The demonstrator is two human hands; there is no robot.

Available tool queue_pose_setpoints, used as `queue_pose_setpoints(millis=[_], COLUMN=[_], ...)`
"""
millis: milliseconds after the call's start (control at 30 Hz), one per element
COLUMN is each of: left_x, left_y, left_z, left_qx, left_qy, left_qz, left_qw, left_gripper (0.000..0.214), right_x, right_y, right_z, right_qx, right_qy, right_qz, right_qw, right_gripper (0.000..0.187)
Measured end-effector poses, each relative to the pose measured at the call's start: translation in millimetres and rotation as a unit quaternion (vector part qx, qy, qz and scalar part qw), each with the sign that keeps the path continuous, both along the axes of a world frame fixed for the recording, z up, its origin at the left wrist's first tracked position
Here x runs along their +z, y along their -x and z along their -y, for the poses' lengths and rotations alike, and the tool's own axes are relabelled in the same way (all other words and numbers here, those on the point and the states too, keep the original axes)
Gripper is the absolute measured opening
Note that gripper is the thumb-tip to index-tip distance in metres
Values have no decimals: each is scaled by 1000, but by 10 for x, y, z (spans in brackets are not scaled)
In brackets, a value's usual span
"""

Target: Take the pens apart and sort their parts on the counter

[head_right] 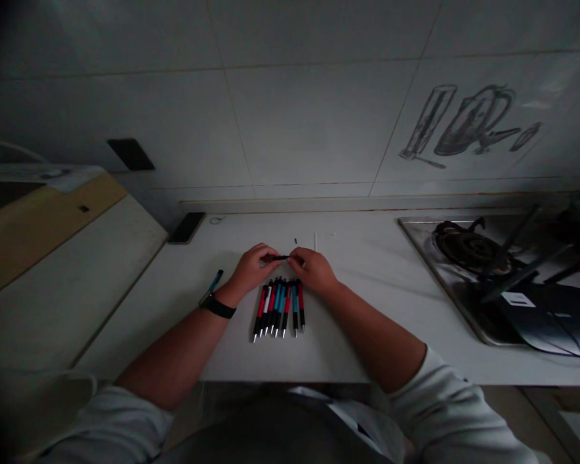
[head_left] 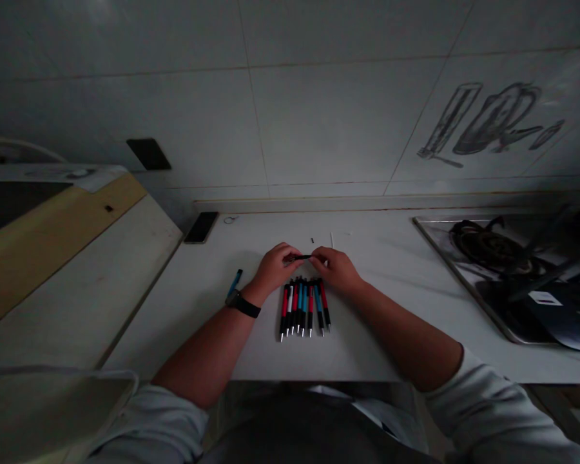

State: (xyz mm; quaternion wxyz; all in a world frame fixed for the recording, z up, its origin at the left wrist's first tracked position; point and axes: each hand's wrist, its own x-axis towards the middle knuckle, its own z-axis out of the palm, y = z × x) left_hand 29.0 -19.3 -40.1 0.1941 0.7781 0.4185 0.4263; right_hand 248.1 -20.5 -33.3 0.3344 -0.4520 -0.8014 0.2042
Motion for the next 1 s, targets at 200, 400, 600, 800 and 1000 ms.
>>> queue_pose_setpoints(millis=[200,400,600,800,1000], left_x=[-4,-59,2,86,108], left_y=[-16,28,16,3,-8], left_z=[16,-30,0,42,51], left_qx=[-14,9,2,-15,-12], left_qy=[-2,9,2,-17,-21], left_qz=[5,36,32,-18,-25], left_qw=[1000,999,999,1000,999], left_gripper=[16,12,11,10,21], right_x=[-25,-22,-27,-47,-75], right_y=[9,-65,-62,-62,-64], right_z=[2,-53,-55,-58,-63], right_qx=[8,-20,-15,-20,-6], right_qy=[12,56,73,79,61], right_qz=[-40,-77,-63,-63,-96], right_qw=[999,995,995,995,994], right_gripper=[19,32,39,43,28])
